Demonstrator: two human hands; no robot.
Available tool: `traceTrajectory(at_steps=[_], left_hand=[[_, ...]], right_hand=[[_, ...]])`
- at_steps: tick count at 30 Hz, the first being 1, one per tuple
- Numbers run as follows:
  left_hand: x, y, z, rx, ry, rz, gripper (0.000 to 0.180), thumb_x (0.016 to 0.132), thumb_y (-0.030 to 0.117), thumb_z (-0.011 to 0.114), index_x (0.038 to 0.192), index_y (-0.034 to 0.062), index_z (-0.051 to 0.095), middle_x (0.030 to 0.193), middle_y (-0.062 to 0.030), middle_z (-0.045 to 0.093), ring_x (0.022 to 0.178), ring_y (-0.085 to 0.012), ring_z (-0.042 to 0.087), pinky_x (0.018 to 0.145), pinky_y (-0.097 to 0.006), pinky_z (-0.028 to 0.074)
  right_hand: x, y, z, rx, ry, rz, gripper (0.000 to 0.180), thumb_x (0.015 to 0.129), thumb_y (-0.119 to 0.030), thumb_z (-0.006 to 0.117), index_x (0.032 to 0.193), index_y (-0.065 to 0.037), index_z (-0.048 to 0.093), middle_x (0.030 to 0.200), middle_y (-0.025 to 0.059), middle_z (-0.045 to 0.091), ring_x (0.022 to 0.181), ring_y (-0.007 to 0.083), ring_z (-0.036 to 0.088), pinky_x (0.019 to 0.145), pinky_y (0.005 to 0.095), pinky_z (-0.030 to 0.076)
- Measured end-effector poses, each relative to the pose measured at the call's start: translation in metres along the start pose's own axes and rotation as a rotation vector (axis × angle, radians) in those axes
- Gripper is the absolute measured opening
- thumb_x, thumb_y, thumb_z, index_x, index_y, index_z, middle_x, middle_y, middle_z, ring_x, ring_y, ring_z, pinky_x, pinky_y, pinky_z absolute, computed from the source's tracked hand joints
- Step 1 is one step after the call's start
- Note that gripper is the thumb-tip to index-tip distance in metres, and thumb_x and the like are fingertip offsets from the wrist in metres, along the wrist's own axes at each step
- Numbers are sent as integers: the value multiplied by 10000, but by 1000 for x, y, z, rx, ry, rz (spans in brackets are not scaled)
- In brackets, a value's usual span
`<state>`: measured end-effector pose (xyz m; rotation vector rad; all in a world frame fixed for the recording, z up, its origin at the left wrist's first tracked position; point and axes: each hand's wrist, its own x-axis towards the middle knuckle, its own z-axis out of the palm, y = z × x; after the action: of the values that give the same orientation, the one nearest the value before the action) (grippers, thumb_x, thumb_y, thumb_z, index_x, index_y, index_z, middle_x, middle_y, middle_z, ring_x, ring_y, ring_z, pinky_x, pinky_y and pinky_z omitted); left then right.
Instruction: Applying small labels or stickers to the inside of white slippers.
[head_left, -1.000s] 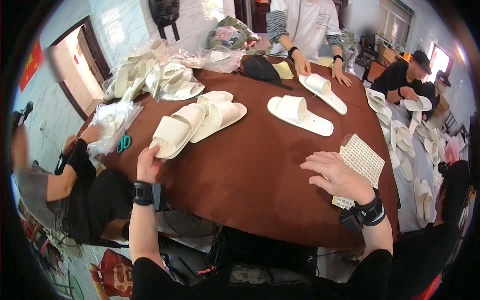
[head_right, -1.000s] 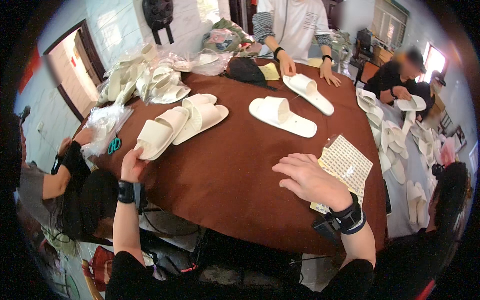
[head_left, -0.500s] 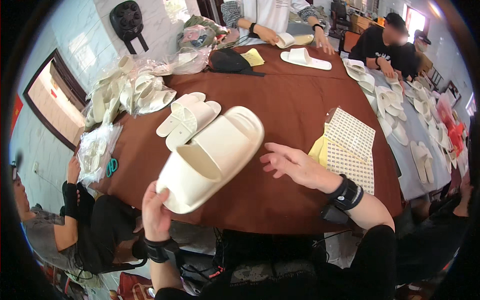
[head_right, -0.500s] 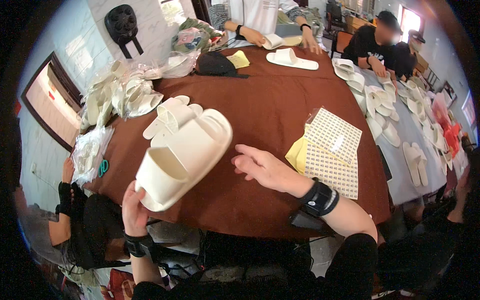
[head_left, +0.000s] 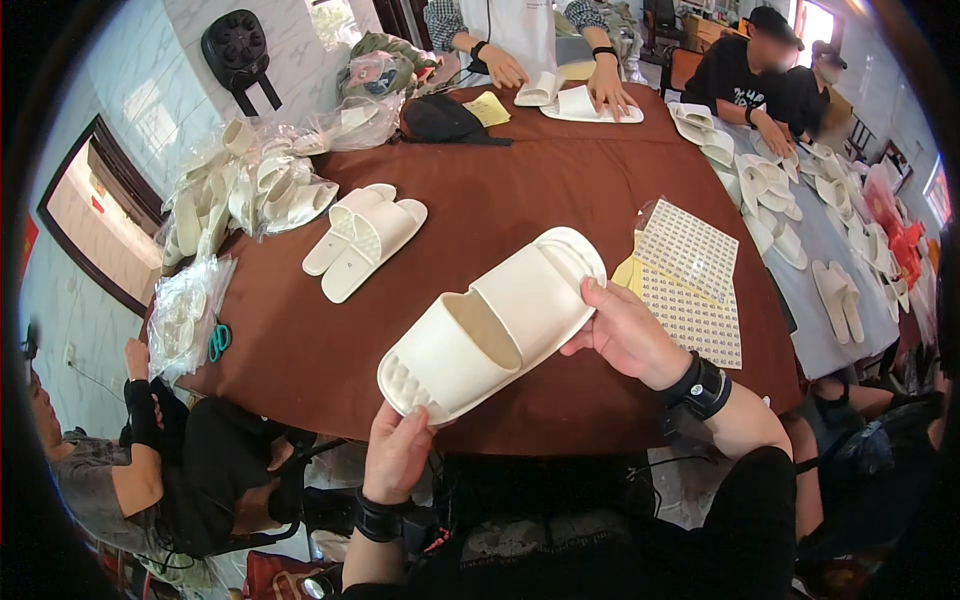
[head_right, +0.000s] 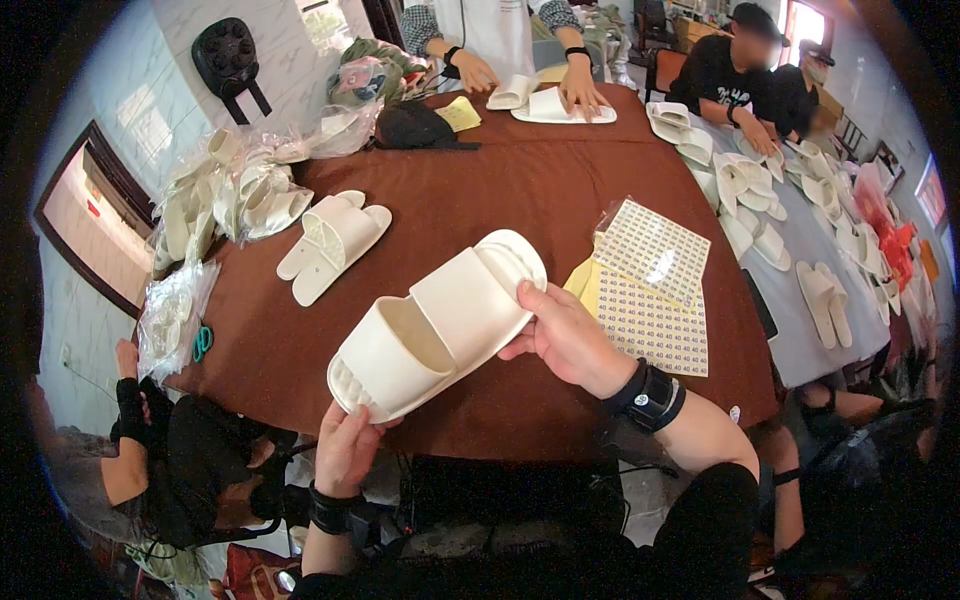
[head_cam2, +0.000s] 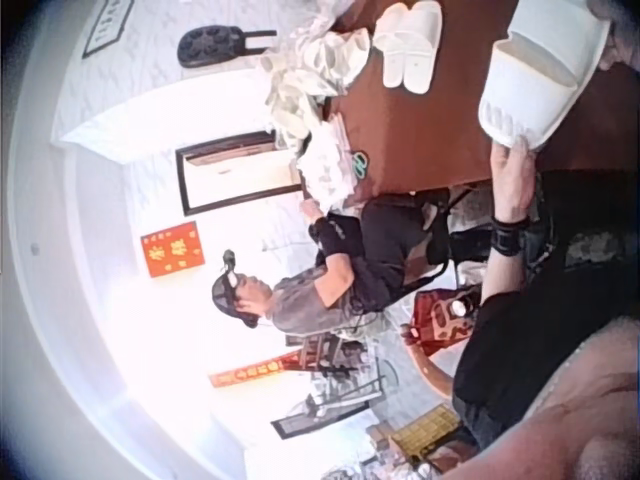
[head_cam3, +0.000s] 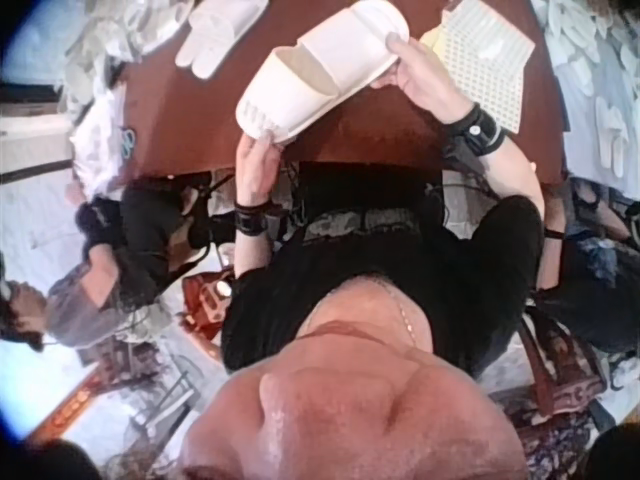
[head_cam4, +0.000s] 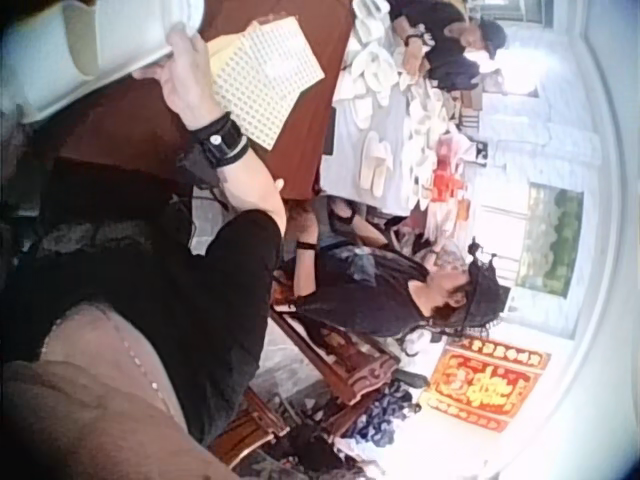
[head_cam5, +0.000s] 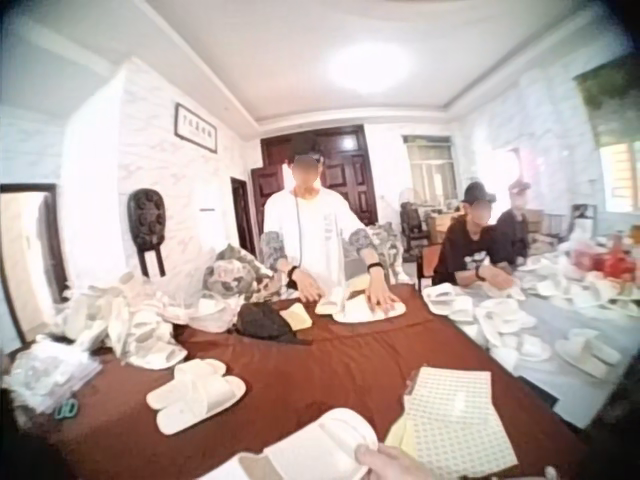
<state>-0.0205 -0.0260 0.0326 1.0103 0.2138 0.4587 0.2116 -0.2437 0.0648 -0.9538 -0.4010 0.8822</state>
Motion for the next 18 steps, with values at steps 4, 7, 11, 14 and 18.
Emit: traceTrajectory(at_steps=[4, 7, 11, 14, 18], left_hand=[[3, 3, 0, 76, 35, -105, 470, 1001, 113, 509, 1433, -22, 383, 1383, -168, 534, 1185, -318, 598, 915, -448, 553], [9, 11, -5, 88, 52, -79, 448, 1003, 124, 515, 1413, -21, 409, 1349, -165, 562, 1147, -314, 622, 902, -440, 559], [15, 23, -15, 129, 87, 47, 438, 1005, 164, 536, 1384, -32, 435, 1329, -173, 574, 1152, -318, 618, 958, -489, 533], [19, 46, -33, 146, 124, 97, 423, 1023, 241, 518, 1351, -20, 461, 1238, -161, 630, 998, -281, 688, 775, -399, 621], [31, 67, -47, 223, 256, 158, 344, 1018, 267, 544, 1242, 6, 551, 1029, -109, 700, 725, -200, 703, 563, -306, 587]], right_hand=[[-4, 2, 4, -38, 44, -32, 407, 1049, -341, 446, 1289, -17, 505, 1182, 116, 637, 976, 209, 659, 739, 357, 581], [-7, 6, 12, -38, 69, -82, 388, 1055, -332, 430, 1268, -18, 509, 1168, 114, 638, 953, 202, 657, 726, 350, 579], [-11, 4, 9, 22, 93, -163, 374, 1057, -325, 423, 1248, -18, 516, 1141, 108, 642, 927, 191, 655, 691, 333, 573], [-13, -11, -2, -101, 168, -225, 373, 1053, -325, 430, 1245, -18, 520, 1131, 108, 642, 921, 182, 652, 668, 315, 566], [-4, -29, -23, -280, 307, -287, 367, 1033, -334, 470, 1140, 5, 565, 959, 87, 655, 776, 149, 647, 590, 280, 546]])
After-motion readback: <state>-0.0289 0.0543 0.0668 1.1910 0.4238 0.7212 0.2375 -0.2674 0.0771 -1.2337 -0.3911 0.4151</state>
